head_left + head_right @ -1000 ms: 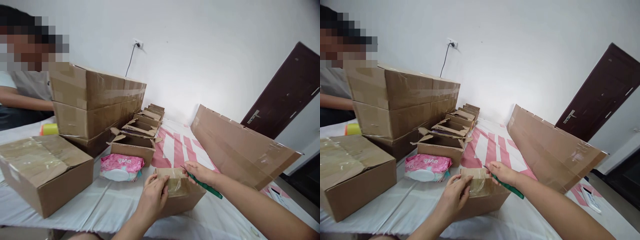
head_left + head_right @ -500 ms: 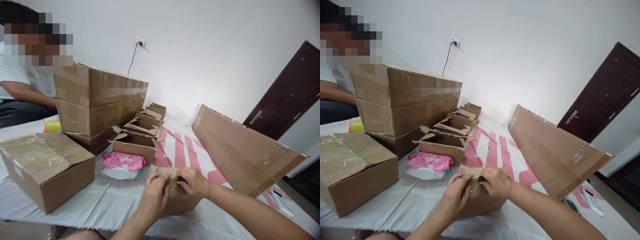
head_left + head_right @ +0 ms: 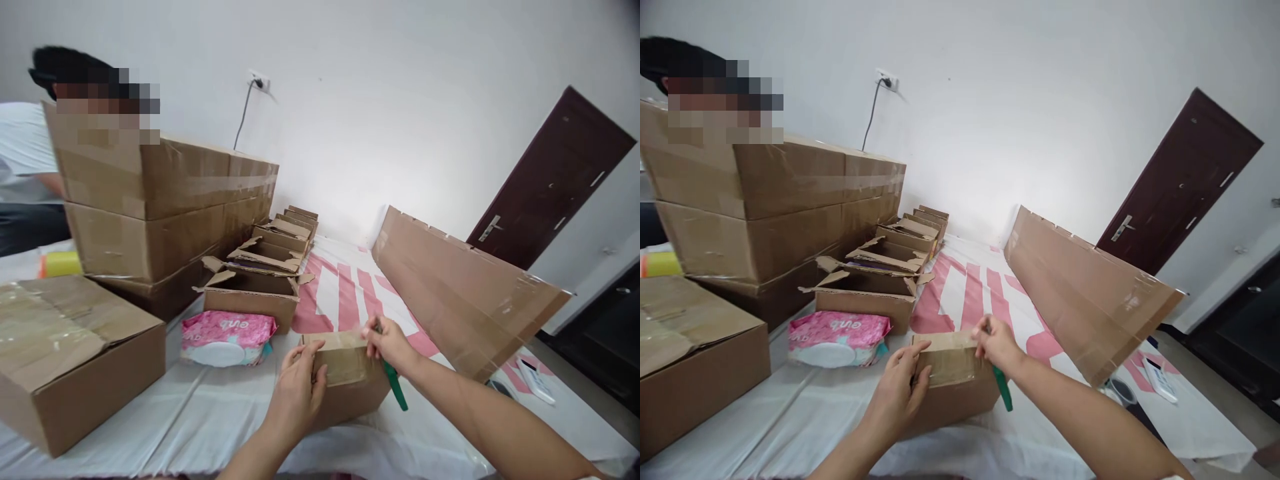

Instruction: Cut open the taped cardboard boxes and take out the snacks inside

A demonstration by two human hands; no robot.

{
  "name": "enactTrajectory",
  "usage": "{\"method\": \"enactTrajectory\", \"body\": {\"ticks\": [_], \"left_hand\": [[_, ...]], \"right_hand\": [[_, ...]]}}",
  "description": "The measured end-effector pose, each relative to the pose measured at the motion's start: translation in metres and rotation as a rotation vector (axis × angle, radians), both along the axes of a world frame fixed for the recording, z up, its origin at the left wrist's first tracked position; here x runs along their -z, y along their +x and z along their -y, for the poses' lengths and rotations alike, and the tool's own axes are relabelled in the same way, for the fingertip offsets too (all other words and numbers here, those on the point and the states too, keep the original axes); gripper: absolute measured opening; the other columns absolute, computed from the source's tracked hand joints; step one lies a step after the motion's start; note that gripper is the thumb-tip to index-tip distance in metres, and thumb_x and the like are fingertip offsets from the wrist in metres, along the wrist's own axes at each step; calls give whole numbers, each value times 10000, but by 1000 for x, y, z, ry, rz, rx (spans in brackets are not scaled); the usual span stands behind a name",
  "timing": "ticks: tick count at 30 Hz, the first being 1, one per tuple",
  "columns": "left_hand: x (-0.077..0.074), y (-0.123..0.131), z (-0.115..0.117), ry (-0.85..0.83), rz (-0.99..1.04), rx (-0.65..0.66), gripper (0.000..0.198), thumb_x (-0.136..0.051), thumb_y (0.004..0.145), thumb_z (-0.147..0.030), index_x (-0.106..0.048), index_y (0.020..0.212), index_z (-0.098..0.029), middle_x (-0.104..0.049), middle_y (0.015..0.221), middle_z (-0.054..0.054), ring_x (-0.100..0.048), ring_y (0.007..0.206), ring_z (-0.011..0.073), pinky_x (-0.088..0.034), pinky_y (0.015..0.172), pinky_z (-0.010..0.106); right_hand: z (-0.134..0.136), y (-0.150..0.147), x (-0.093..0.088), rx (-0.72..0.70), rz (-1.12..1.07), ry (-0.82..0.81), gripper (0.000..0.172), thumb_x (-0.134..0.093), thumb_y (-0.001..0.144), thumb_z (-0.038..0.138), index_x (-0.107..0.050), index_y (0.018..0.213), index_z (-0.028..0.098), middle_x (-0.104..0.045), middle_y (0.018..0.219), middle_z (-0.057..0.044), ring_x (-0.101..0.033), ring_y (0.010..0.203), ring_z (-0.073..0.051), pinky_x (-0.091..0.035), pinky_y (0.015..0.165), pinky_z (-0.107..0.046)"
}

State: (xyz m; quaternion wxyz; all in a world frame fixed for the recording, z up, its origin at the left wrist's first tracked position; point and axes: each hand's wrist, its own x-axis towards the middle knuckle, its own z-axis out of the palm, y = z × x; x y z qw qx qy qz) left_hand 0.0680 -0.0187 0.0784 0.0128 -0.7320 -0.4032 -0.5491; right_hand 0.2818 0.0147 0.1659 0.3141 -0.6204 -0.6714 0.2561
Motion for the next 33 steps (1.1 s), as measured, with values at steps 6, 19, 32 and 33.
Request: {"method": "enactTrajectory", "body": {"ticks": [6, 19, 32, 33], "left_hand": [[8, -2, 1, -6, 14, 46, 303, -453, 875, -193, -494, 1176, -197, -703, 944, 67, -640, 945, 248, -537, 803, 396], [11, 0, 1, 39, -14, 33, 350, -461, 884, -250, -472, 1220, -151, -690, 992, 115, -621, 983, 288, -528, 832, 457], [-23, -33, 12, -261, -15, 503, 320, -296, 967, -346, -602, 899, -280, -706, 1003, 36, -621, 1026, 226, -380, 1039, 531], [-24, -33, 12, -280, -22, 496, 287, -337, 960, -340, -601, 870, -274, -703, 1001, 41, -620, 1026, 225, -400, 1027, 522]], "right_hand": [[31, 98, -18, 230, 94, 134, 293, -450, 781, 514, -434, 760, 222, -488, 605, 29, -467, 525, -130, -399, 532, -258], [195, 185, 142, 271, 671, -305, 275, -533, 688, 159, -658, 917, 246, -678, 1017, -110, -649, 983, -282, -475, 849, -345], [166, 183, 94, 218, 673, -345, 147, -595, 709, 337, -656, 793, 234, -715, 820, -70, -663, 802, -284, -444, 692, -337], [162, 184, 96, 234, 671, -308, 159, -540, 760, 341, -648, 795, 230, -713, 826, -74, -664, 807, -275, -446, 704, -334]]}}
